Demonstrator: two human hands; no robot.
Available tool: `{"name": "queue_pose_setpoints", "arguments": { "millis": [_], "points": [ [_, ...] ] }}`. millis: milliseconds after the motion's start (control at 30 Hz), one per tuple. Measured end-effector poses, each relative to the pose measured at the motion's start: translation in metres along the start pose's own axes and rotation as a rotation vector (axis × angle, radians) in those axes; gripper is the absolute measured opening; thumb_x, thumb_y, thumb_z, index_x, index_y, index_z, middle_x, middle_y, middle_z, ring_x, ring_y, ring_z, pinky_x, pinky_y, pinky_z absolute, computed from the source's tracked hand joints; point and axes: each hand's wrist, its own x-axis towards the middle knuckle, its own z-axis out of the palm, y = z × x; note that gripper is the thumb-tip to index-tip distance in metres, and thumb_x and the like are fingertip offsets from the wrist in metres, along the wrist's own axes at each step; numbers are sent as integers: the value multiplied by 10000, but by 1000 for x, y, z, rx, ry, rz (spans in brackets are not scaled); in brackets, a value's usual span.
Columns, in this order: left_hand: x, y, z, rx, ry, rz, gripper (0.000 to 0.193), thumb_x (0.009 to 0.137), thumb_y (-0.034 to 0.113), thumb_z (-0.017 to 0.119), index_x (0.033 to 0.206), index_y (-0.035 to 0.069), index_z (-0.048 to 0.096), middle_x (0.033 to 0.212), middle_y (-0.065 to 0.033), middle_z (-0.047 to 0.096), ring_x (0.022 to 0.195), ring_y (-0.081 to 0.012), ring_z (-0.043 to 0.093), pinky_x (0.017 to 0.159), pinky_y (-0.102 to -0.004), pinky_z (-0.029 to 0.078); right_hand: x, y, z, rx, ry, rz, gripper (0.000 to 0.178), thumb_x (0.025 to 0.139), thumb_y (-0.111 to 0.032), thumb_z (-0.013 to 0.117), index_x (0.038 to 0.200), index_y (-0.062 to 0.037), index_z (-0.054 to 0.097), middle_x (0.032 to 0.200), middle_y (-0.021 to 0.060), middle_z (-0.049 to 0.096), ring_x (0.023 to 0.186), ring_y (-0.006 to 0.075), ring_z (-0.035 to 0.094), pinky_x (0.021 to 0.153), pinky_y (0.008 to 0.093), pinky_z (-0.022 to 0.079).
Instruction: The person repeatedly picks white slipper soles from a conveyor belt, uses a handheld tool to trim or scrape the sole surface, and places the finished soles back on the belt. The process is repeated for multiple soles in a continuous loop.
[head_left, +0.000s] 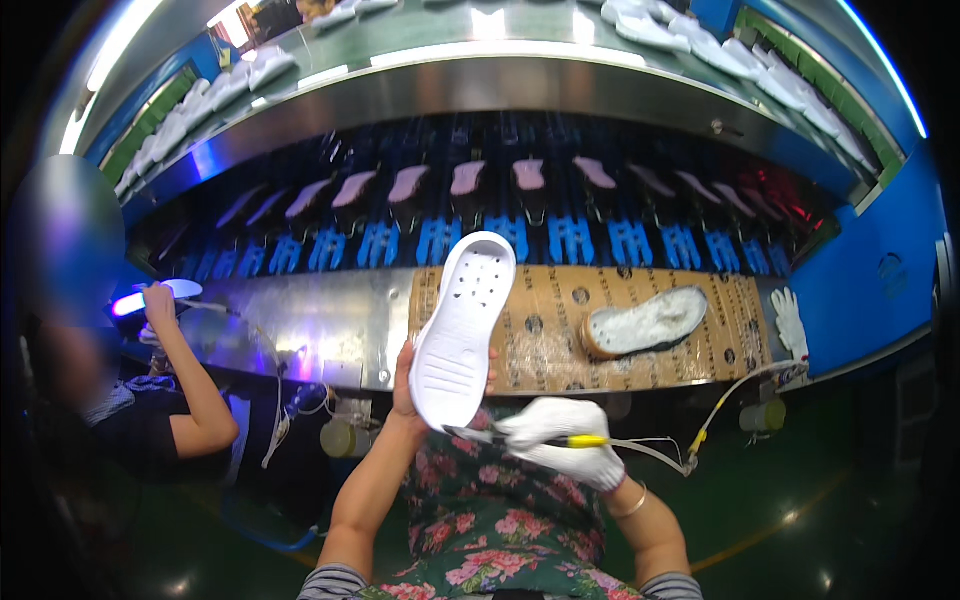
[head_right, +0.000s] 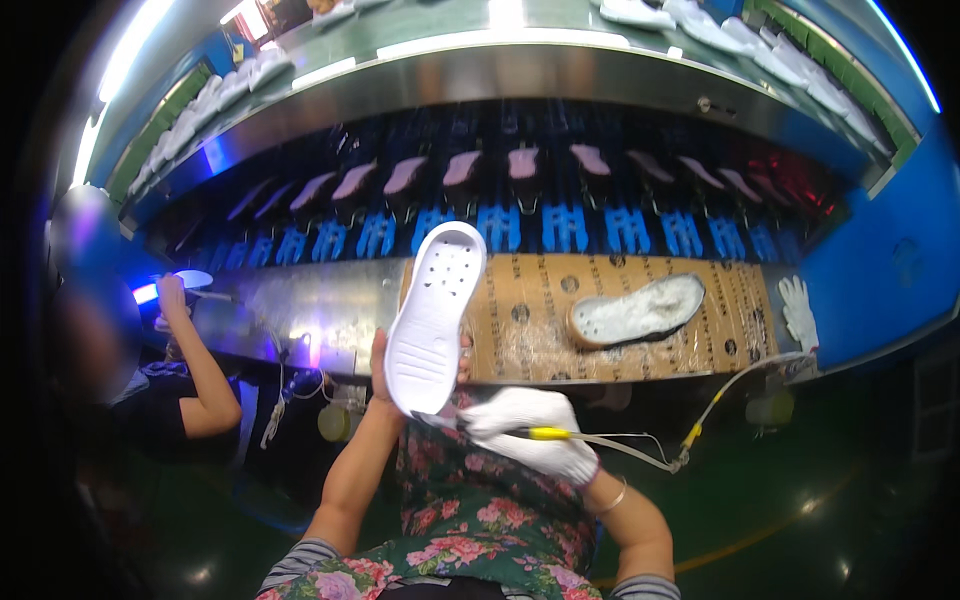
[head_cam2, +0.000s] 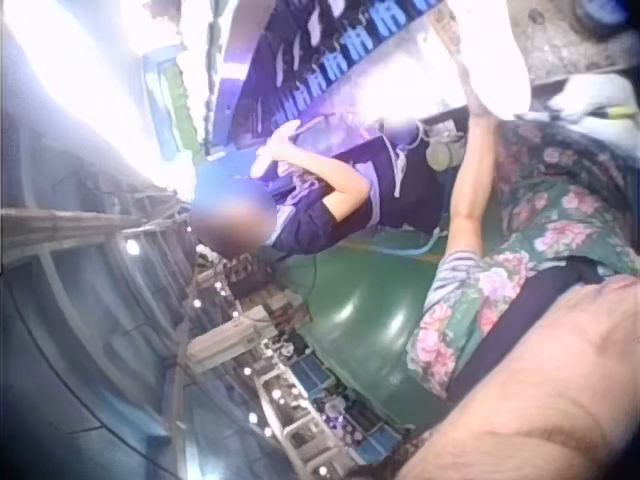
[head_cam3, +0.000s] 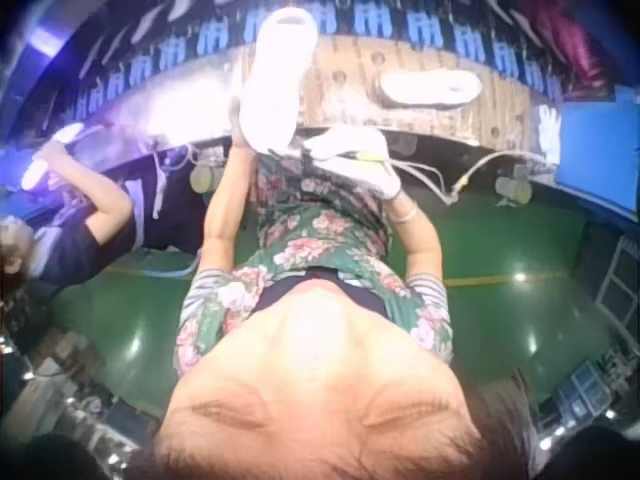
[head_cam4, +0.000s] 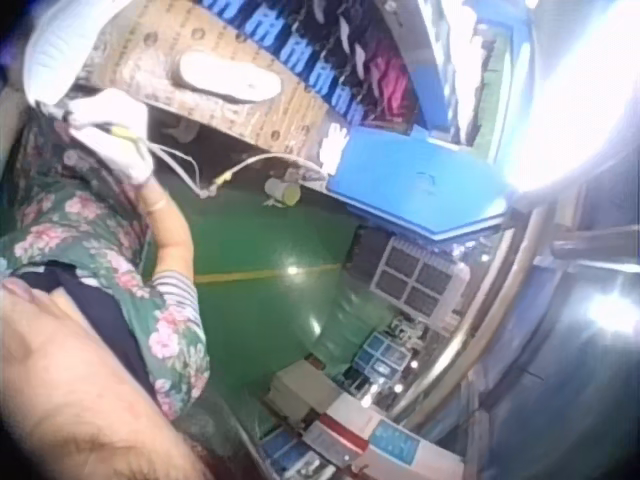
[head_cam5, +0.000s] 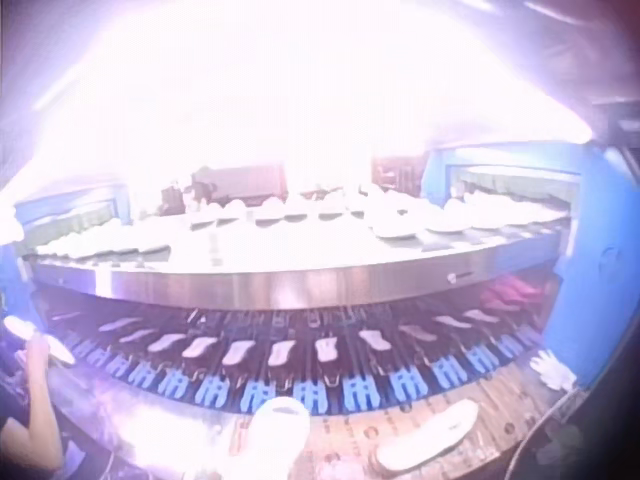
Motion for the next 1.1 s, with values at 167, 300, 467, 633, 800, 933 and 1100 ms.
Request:
{"name": "queue_pose_setpoints", "arguments": {
  "millis": [167, 300, 467, 633, 800, 933, 1100],
  "points": [
    [46, 50, 79, 15, -376, 12, 1235, 778, 704, 810, 1643, 53, 216, 1502, -340, 405, 1117, -501, 634, 796, -521, 625, -46, 18, -33, 361, 684, 108, 172, 752, 89, 743, 901, 3, 736, 1068, 221, 754, 978, 336, 740, 913, 453, 600],
    [142, 90, 151, 51, -698, 37, 1254, 781, 648, 840, 1649, 48, 161, 1489, -429, 359, 1060, -505, 659, 720, -476, 681, -59, 29, -34, 503, 848, 334, 179, 816, 123, 714, 970, 52, 769, 1095, 226, 760, 1000, 249, 741, 926, 354, 600],
    [289, 120, 225, -261, -375, 115, 911, 1055, 646, 442, 1555, -93, 260, 1594, -355, 256, 1408, -506, 413, 1210, -556, 412, -57, 42, -20, 344, 757, 368, 207, 832, 93, 758, 1031, 46, 789, 1115, 181, 777, 1021, 204, 737, 936, 316, 584],
    [323, 119, 244, -280, -68, 32, 805, 1110, 395, 441, 1584, -147, 82, 1607, -388, 234, 1512, -450, 319, 1282, -541, 290, -58, 43, -22, 297, 762, 413, 210, 841, 72, 761, 1050, 61, 780, 1090, 163, 782, 972, 190, 738, 904, 310, 589],
    [348, 145, 228, 1226, 210, 877, 871, 918, 409, 746, 1516, -96, 364, 1356, -285, 580, 1304, -374, 551, 1152, -455, 412, -58, 49, -22, 354, 802, 480, 197, 840, 67, 758, 1036, 58, 780, 1065, 166, 784, 941, 192, 746, 851, 298, 601],
    [368, 156, 250, 1816, 255, 668, 1069, 799, 513, 794, 1583, -31, 313, 1418, -302, 559, 1374, -405, 518, 1182, -427, 382, -57, 53, -18, 376, 770, 450, 226, 876, 46, 762, 1101, 46, 779, 1089, 119, 784, 956, 142, 726, 857, 267, 582],
    [402, 165, 244, 1947, 240, 521, 1197, 796, 493, 765, 1657, 9, 89, 1538, -330, 469, 1386, -428, 533, 1153, -446, 425, -57, 59, -14, 373, 809, 453, 232, 863, 53, 771, 1095, 63, 774, 1120, 166, 775, 977, 171, 733, 888, 286, 588]
  ]
}}
